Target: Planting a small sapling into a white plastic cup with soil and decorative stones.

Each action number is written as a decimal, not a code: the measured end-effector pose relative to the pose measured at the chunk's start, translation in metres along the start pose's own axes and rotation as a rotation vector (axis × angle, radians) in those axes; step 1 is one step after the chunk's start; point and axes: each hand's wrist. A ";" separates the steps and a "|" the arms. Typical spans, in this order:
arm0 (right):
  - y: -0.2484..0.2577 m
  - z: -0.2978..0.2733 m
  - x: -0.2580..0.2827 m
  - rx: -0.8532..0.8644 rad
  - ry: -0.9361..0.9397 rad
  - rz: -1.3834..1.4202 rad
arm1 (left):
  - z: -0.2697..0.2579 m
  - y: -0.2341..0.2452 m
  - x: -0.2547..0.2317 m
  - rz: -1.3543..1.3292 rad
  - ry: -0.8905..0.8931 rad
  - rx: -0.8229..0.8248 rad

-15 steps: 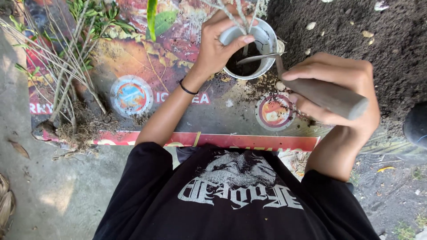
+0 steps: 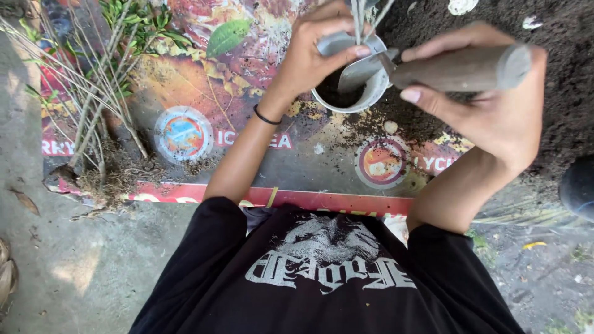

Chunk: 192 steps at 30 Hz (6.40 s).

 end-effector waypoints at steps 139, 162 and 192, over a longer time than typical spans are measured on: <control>-0.079 0.007 -0.033 -0.705 0.159 0.862 | 0.006 0.029 -0.034 0.194 0.037 0.155; -0.112 0.009 0.026 -0.594 0.217 0.672 | 0.004 0.042 -0.028 0.096 0.116 0.186; -0.070 0.021 -0.007 -0.057 0.277 0.720 | -0.007 0.006 -0.006 0.027 -0.011 0.038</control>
Point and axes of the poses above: each hand's wrist, its own z-axis towards the middle knuckle, its own y-axis out of the back of the hand, x = y × z, and after that the axes turned 7 degrees about -z, right-handed
